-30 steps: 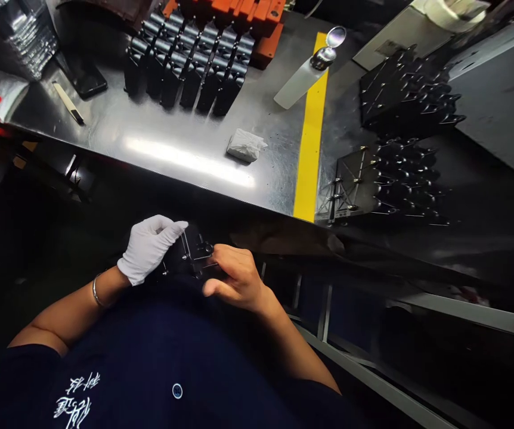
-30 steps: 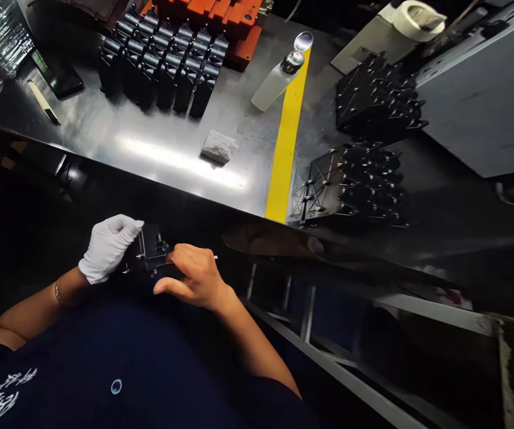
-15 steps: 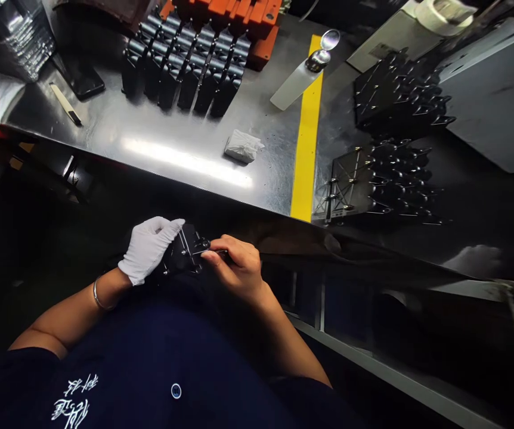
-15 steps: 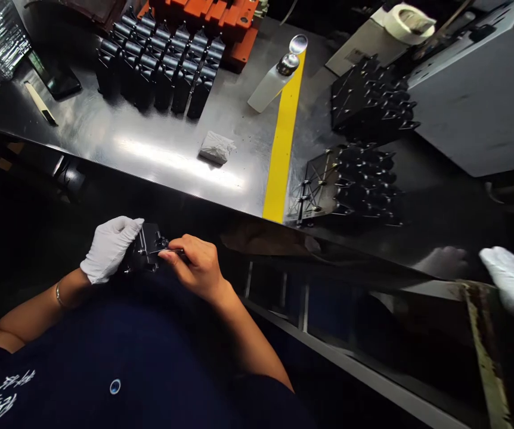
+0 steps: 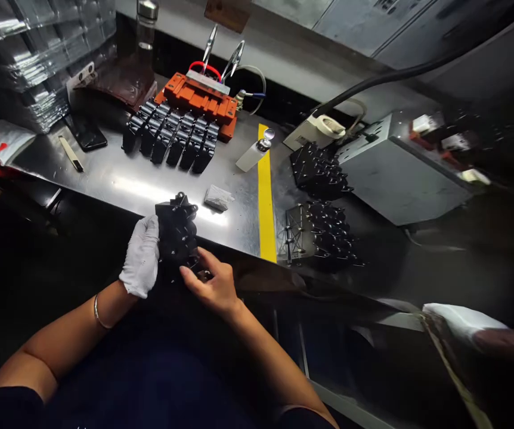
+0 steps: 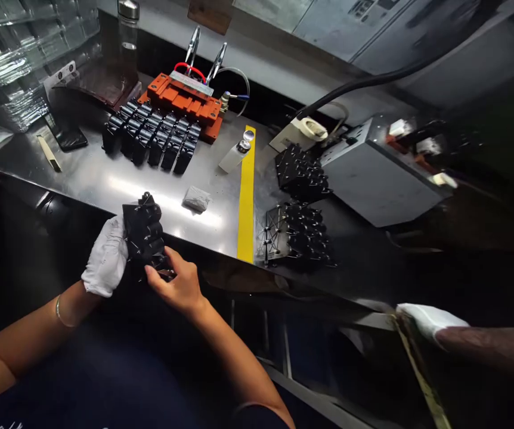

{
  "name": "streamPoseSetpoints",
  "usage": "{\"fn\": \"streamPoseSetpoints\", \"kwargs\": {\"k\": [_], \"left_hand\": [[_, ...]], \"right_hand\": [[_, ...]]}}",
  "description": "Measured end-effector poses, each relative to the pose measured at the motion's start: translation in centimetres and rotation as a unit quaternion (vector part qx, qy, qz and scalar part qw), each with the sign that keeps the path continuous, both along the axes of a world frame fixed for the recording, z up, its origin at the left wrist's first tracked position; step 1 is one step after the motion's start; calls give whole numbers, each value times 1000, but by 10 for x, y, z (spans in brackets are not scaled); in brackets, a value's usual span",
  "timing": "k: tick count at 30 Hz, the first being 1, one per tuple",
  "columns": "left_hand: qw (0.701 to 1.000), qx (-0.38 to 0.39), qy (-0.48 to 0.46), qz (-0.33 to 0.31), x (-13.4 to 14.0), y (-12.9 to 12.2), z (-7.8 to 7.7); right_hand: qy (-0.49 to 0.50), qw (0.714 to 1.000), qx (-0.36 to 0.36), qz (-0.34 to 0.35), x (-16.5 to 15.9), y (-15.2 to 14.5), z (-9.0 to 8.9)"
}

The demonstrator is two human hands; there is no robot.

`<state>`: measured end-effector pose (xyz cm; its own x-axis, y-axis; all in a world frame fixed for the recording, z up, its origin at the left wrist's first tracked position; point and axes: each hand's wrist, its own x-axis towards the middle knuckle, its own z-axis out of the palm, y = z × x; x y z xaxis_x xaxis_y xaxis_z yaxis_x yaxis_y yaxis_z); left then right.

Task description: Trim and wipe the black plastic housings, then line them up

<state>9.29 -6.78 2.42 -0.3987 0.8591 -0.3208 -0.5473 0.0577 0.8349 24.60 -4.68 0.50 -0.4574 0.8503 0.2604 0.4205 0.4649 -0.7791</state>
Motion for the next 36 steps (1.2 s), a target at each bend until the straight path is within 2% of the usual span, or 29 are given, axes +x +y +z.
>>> {"fn": "streamPoseSetpoints", "kwargs": {"k": [1, 2, 4, 6, 7, 8, 10, 13, 15, 17, 19, 21, 22, 24, 25, 28, 30, 32, 34, 36], "left_hand": [[1000, 18, -15, -14, 0, -1, -3], [1000, -4, -22, -17, -1, -4, -7], [996, -56, -18, -62, -4, -13, -21], [993, -85, -9, -80, -9, -22, -36], [992, -94, -4, -85, -11, -27, -42], [991, -101, -1, -85, -13, -31, -47], [991, -109, 6, -83, -18, -36, -52], [991, -112, 27, -75, -24, -39, -53], [990, -112, 37, -73, -28, -38, -52], [989, -116, 43, -78, -31, -38, -53], [988, -122, 44, -84, -33, -37, -55], [986, -131, 45, -90, -32, -37, -57], [985, -137, 46, -94, -31, -37, -58], [982, -149, 49, -102, -28, -37, -59], [981, -154, 51, -106, -26, -36, -58], [979, -152, 52, -127, -15, -31, -54], [977, -139, 47, -156, -5, -26, -48], [973, -124, 38, -190, 7, -20, -38], [970, -107, 18, -216, 20, -13, -27], [972, -84, -9, -219, 32, -5, -17]], "right_hand": [[0, 999, -14, -36, 2, 23, 10], [-5, 997, -15, -73, 4, 50, 20], [-13, 986, 32, -161, 7, 114, 43], [-80, 962, 69, -253, 5, 178, 59], [-124, 946, 65, -292, 1, 206, 63], [-164, 932, 40, -320, -4, 230, 64], [-199, 926, -1, -322, -18, 265, 58], [-188, 938, -23, -291, -38, 284, 39], [-174, 946, -25, -272, -42, 282, 30], [-163, 952, -18, -259, -31, 272, 29], [-159, 954, -5, -254, -3, 252, 33], [-163, 947, 14, -277, 41, 222, 38], [-169, 936, 25, -307, 66, 204, 40], [-213, 863, 70, -452, 118, 171, 40], [-237, 827, 70, -506, 141, 156, 38], [-263, 805, 13, -532, 187, 129, 27], [-247, 812, -40, -527, 194, 121, 19], [-212, 823, -71, -523, 183, 114, 12], [-162, 852, -41, -496, 159, 100, 9], [-99, 905, 63, -409, 125, 75, 8]]}}
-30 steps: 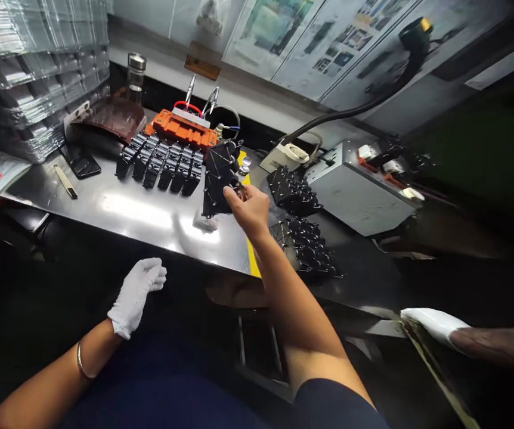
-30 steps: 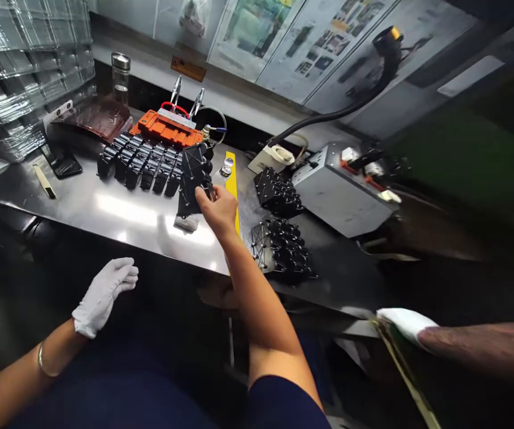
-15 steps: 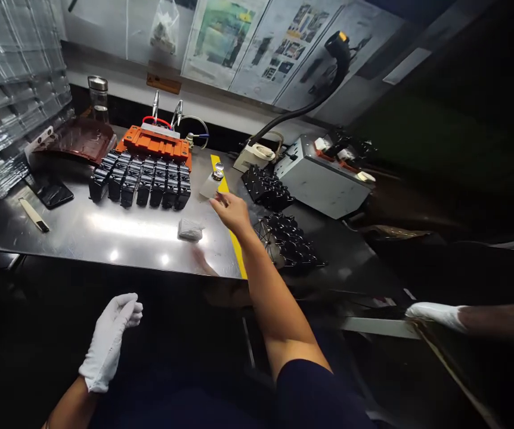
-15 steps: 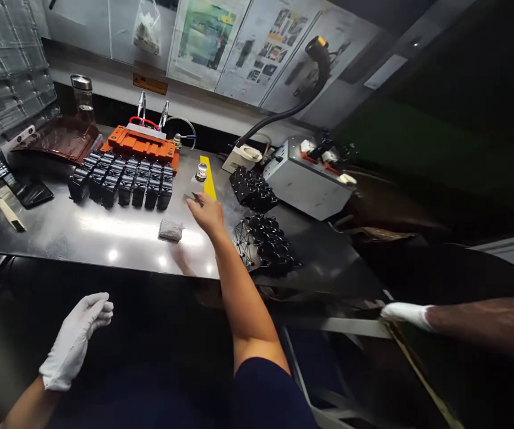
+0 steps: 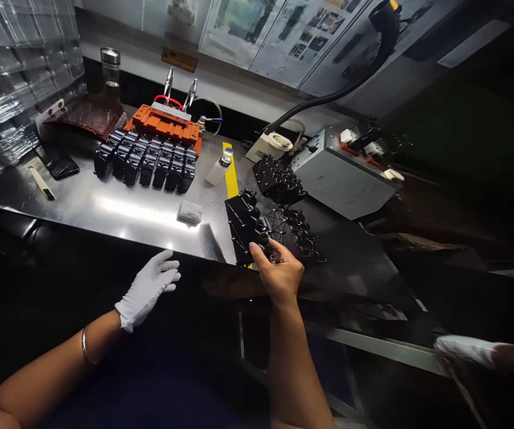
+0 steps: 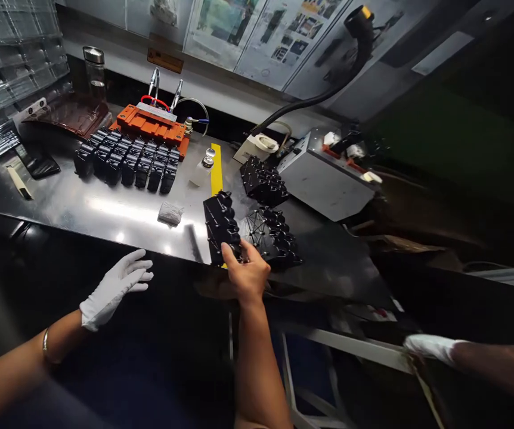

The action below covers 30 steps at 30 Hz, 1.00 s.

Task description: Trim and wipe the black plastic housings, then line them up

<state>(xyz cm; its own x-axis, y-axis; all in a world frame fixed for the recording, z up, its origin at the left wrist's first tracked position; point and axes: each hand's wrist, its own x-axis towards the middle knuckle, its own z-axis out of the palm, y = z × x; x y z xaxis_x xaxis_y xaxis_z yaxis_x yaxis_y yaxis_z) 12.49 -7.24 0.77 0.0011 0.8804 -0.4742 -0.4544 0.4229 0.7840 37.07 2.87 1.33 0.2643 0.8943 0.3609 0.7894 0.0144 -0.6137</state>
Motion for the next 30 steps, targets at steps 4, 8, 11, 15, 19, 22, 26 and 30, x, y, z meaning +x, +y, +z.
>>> {"fn": "streamPoseSetpoints", "kwargs": {"k": [4, 8, 11, 15, 19, 22, 26, 30], "left_hand": [[994, 42, -34, 90, 8, 12, 8], [982, -87, -159, 58, -14, 7, 1], [953, -115, -281, -22, -36, -4, -9], [930, -106, -348, -52, -52, -12, -23], [917, -131, -376, -39, -52, -11, -29], [910, -151, -386, -6, -48, -7, -32], [908, -161, -385, 31, -45, -4, -34], [904, -168, -392, 17, -46, -1, -34]], "right_hand": [[-83, 934, 71, 339, -70, -50, 11], [-47, 903, -35, 426, -103, -20, 22], [-103, 952, -58, 282, -103, 51, 14], [-96, 923, -149, 341, -102, 117, -7], [-87, 926, -125, 347, -118, 87, -19], [-77, 905, -83, 410, -130, 29, -23], [-78, 921, -11, 382, -137, -18, -26], [-108, 909, -18, 403, -138, -15, -27]]}}
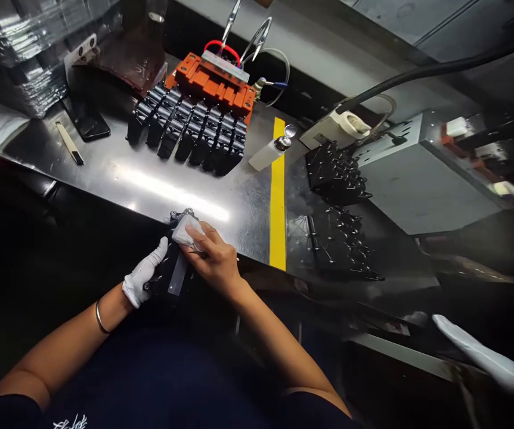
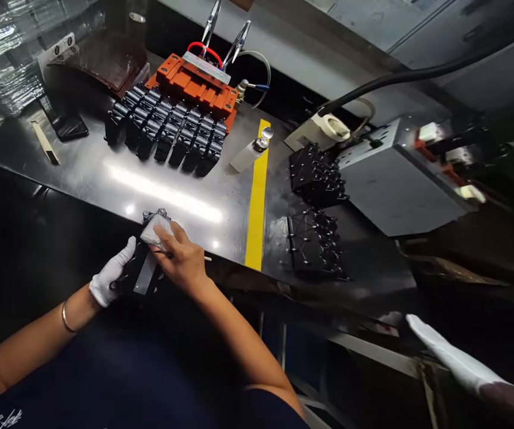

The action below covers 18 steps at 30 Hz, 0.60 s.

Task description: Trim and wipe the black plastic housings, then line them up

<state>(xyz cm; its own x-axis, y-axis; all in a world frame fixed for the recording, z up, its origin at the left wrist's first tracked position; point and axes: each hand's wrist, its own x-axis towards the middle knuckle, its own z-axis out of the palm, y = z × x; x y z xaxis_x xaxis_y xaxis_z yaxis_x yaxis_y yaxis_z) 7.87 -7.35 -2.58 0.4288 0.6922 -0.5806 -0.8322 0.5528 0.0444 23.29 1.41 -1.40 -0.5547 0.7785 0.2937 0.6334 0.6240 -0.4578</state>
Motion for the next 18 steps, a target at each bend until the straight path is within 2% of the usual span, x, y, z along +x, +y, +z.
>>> {"fn": "streamPoseSetpoints", "kwargs": {"k": [4, 8, 12, 13, 15, 17, 18], "left_hand": [[1000, 13, -3, 15, -3, 3, 2], [1000, 6, 14, 14, -3, 6, 3], [999, 31, 44, 5, -5, 10, 2], [999, 36, 41, 1, -7, 11, 2], [998, 43, 28, -27, -10, 12, 0], [997, 48, 39, -54, -11, 12, 1], [996, 50, 51, -58, -12, 12, 1]], "right_hand": [[8, 999, 0, -42, -1, 9, 0], [-32, 999, -11, 24, -4, 13, 2], [-24, 999, -1, -43, -6, 5, 8], [-31, 999, 9, -28, -6, -2, 10], [-53, 994, 29, 91, -6, -19, 14], [-60, 973, 36, 220, -7, -25, 16], [-57, 970, 36, 235, -7, -21, 17]]}}
